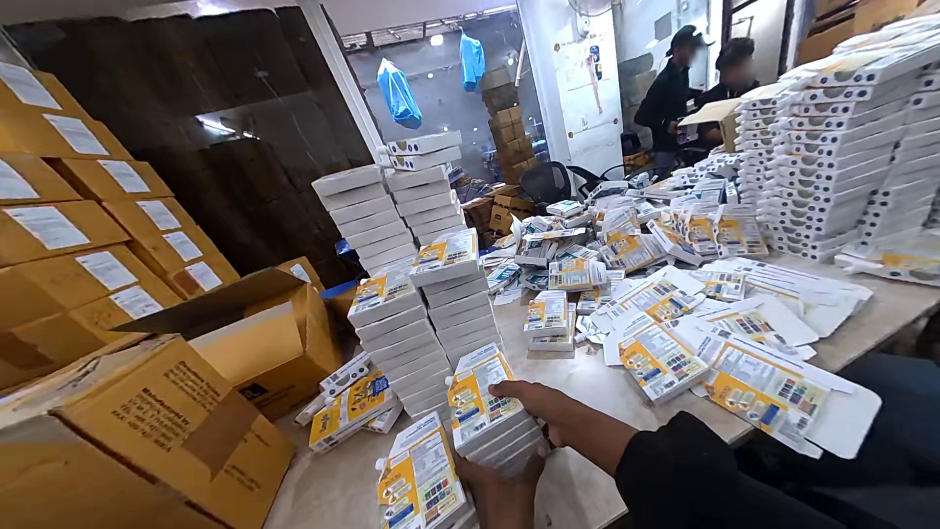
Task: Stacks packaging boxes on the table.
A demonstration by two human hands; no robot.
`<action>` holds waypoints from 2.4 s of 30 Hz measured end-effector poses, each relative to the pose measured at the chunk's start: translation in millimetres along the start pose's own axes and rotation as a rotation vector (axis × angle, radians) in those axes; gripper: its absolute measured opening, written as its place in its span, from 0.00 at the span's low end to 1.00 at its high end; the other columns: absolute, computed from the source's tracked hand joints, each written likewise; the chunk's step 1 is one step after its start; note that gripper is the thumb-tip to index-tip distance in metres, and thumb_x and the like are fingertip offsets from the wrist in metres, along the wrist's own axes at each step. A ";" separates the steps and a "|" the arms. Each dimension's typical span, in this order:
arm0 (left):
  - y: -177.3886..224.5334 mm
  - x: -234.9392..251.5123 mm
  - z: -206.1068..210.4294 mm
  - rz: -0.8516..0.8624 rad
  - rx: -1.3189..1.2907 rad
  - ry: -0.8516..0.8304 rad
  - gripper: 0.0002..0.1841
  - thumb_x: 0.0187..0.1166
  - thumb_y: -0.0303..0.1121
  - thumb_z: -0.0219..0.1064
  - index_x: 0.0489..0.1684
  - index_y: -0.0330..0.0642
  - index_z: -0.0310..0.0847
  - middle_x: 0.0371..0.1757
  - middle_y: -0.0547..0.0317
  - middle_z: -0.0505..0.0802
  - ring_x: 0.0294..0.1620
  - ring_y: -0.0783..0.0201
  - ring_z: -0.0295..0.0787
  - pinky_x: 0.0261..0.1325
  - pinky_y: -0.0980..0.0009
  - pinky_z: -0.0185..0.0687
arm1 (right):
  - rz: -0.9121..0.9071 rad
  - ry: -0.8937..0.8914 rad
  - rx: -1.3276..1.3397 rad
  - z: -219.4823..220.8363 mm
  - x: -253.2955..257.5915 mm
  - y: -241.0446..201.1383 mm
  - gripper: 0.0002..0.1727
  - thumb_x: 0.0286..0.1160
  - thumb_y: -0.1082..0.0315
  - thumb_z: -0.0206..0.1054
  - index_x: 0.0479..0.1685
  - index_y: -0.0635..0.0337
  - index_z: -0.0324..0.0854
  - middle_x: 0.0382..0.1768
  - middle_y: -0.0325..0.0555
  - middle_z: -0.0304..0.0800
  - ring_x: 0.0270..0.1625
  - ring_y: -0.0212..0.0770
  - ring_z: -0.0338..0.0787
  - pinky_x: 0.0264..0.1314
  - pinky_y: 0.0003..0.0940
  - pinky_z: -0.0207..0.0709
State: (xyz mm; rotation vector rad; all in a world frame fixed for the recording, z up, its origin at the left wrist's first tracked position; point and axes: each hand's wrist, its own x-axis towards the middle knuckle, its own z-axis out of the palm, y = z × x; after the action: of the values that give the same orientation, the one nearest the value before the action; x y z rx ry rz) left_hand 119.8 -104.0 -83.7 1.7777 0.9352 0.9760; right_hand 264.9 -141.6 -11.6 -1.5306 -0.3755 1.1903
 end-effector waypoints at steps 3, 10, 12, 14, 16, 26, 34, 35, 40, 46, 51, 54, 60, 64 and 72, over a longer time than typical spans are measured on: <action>-18.2 0.6 7.5 0.145 0.107 0.146 0.88 0.28 0.50 0.97 0.91 0.28 0.24 0.86 0.20 0.57 0.86 0.34 0.61 0.85 0.46 0.64 | 0.018 0.036 0.004 14.8 4.4 1.4 0.44 0.61 0.27 0.71 0.68 0.54 0.79 0.60 0.55 0.89 0.58 0.52 0.90 0.51 0.57 0.83; -24.3 16.1 1.8 0.130 0.182 0.143 0.88 0.24 0.47 0.98 0.90 0.25 0.24 0.84 0.19 0.61 0.85 0.35 0.64 0.85 0.48 0.64 | 0.040 0.049 0.090 22.4 0.1 2.2 0.64 0.55 0.29 0.77 0.90 0.56 0.50 0.72 0.62 0.78 0.70 0.56 0.83 0.63 0.59 0.80; -27.1 15.4 -0.8 0.158 0.163 0.134 0.87 0.26 0.48 0.97 0.90 0.26 0.25 0.84 0.20 0.62 0.85 0.35 0.63 0.86 0.48 0.63 | 0.056 0.068 0.080 20.7 1.6 5.6 0.70 0.50 0.27 0.78 0.93 0.54 0.45 0.77 0.64 0.73 0.73 0.59 0.80 0.64 0.62 0.79; -27.0 13.8 -4.5 0.168 0.146 0.132 0.85 0.28 0.48 0.97 0.90 0.28 0.29 0.83 0.23 0.66 0.83 0.38 0.68 0.83 0.48 0.67 | 0.056 0.101 0.057 21.9 5.8 10.8 0.72 0.47 0.25 0.77 0.94 0.52 0.42 0.81 0.66 0.68 0.76 0.61 0.77 0.63 0.64 0.78; -24.9 13.8 -6.9 0.163 0.129 0.117 0.84 0.28 0.46 0.98 0.90 0.28 0.30 0.82 0.23 0.68 0.82 0.39 0.70 0.82 0.49 0.69 | 0.044 0.109 0.032 23.9 4.1 12.2 0.72 0.50 0.24 0.74 0.96 0.51 0.38 0.86 0.67 0.58 0.82 0.64 0.71 0.67 0.68 0.75; 0.6 -12.8 -39.1 0.137 0.065 0.049 0.75 0.39 0.41 0.96 0.87 0.22 0.36 0.74 0.21 0.75 0.74 0.45 0.79 0.76 0.54 0.78 | -0.100 0.069 0.111 24.0 -39.9 26.9 0.62 0.57 0.29 0.75 0.90 0.54 0.52 0.76 0.67 0.72 0.71 0.61 0.82 0.60 0.60 0.82; 119.6 13.7 -132.4 0.546 0.147 0.261 0.66 0.51 0.43 0.92 0.84 0.16 0.42 0.77 0.19 0.71 0.77 0.41 0.76 0.79 0.51 0.76 | -0.539 -0.152 0.099 75.3 -142.0 -89.9 0.53 0.67 0.37 0.76 0.87 0.56 0.56 0.69 0.61 0.81 0.65 0.53 0.88 0.65 0.53 0.83; 135.7 30.3 -143.2 0.592 0.164 0.271 0.65 0.52 0.44 0.90 0.85 0.18 0.43 0.77 0.21 0.73 0.77 0.40 0.76 0.79 0.48 0.75 | -0.548 -0.175 0.077 81.8 -146.6 -115.7 0.51 0.69 0.37 0.74 0.86 0.59 0.58 0.67 0.61 0.82 0.65 0.53 0.87 0.67 0.54 0.82; 208.1 115.5 -169.2 0.547 0.231 0.227 0.58 0.60 0.36 0.88 0.89 0.34 0.43 0.71 0.36 0.82 0.71 0.46 0.83 0.73 0.43 0.78 | -0.625 -0.313 -0.037 106.8 -133.0 -223.3 0.34 0.85 0.39 0.57 0.76 0.58 0.73 0.66 0.56 0.83 0.65 0.48 0.84 0.65 0.51 0.79; 210.6 192.9 -161.6 0.421 0.191 0.041 0.53 0.66 0.36 0.85 0.90 0.40 0.46 0.72 0.36 0.83 0.70 0.41 0.83 0.70 0.38 0.79 | -0.615 -0.256 -0.043 114.0 -61.1 -261.4 0.35 0.84 0.36 0.52 0.77 0.53 0.73 0.67 0.55 0.81 0.64 0.49 0.83 0.60 0.54 0.78; 198.9 216.9 -156.3 0.358 0.096 -0.026 0.51 0.69 0.37 0.83 0.89 0.39 0.46 0.71 0.40 0.83 0.67 0.50 0.86 0.69 0.47 0.83 | -0.684 -0.131 -0.300 100.6 -77.3 -255.3 0.45 0.85 0.29 0.42 0.83 0.59 0.69 0.74 0.66 0.76 0.70 0.60 0.79 0.61 0.64 0.74; 191.4 203.0 -141.5 0.492 0.100 0.231 0.58 0.58 0.41 0.89 0.86 0.31 0.47 0.72 0.32 0.79 0.71 0.43 0.82 0.72 0.45 0.79 | -0.646 -0.136 -0.294 99.2 -72.0 -255.7 0.50 0.82 0.24 0.36 0.85 0.58 0.67 0.74 0.70 0.73 0.66 0.63 0.78 0.56 0.66 0.73; 158.8 192.9 -104.4 0.744 0.079 0.301 0.79 0.43 0.45 0.93 0.92 0.30 0.24 0.89 0.24 0.55 0.89 0.36 0.55 0.89 0.44 0.54 | -0.560 -0.156 -0.296 88.4 -56.6 -260.3 0.38 0.86 0.39 0.54 0.82 0.61 0.68 0.75 0.69 0.73 0.69 0.62 0.81 0.60 0.62 0.77; 168.8 193.4 -97.1 0.648 0.162 0.340 0.78 0.43 0.41 0.93 0.93 0.30 0.25 0.89 0.22 0.52 0.90 0.30 0.51 0.88 0.39 0.52 | -0.837 0.292 -0.508 48.2 -74.2 -241.7 0.21 0.83 0.52 0.65 0.44 0.65 0.86 0.35 0.49 0.93 0.32 0.41 0.92 0.36 0.42 0.86; 185.7 207.5 -76.6 0.491 0.289 0.382 0.79 0.43 0.47 0.95 0.93 0.31 0.27 0.87 0.19 0.56 0.87 0.27 0.58 0.84 0.37 0.59 | -0.965 0.338 -0.735 -27.9 -14.1 -216.1 0.40 0.79 0.44 0.70 0.78 0.69 0.72 0.69 0.69 0.82 0.72 0.62 0.83 0.75 0.61 0.73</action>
State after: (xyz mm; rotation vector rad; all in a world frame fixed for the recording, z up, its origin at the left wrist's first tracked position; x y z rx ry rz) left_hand 172.1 43.1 159.3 2.1667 0.9206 1.6005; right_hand 357.1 -93.6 180.4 -1.7606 -1.2370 0.0025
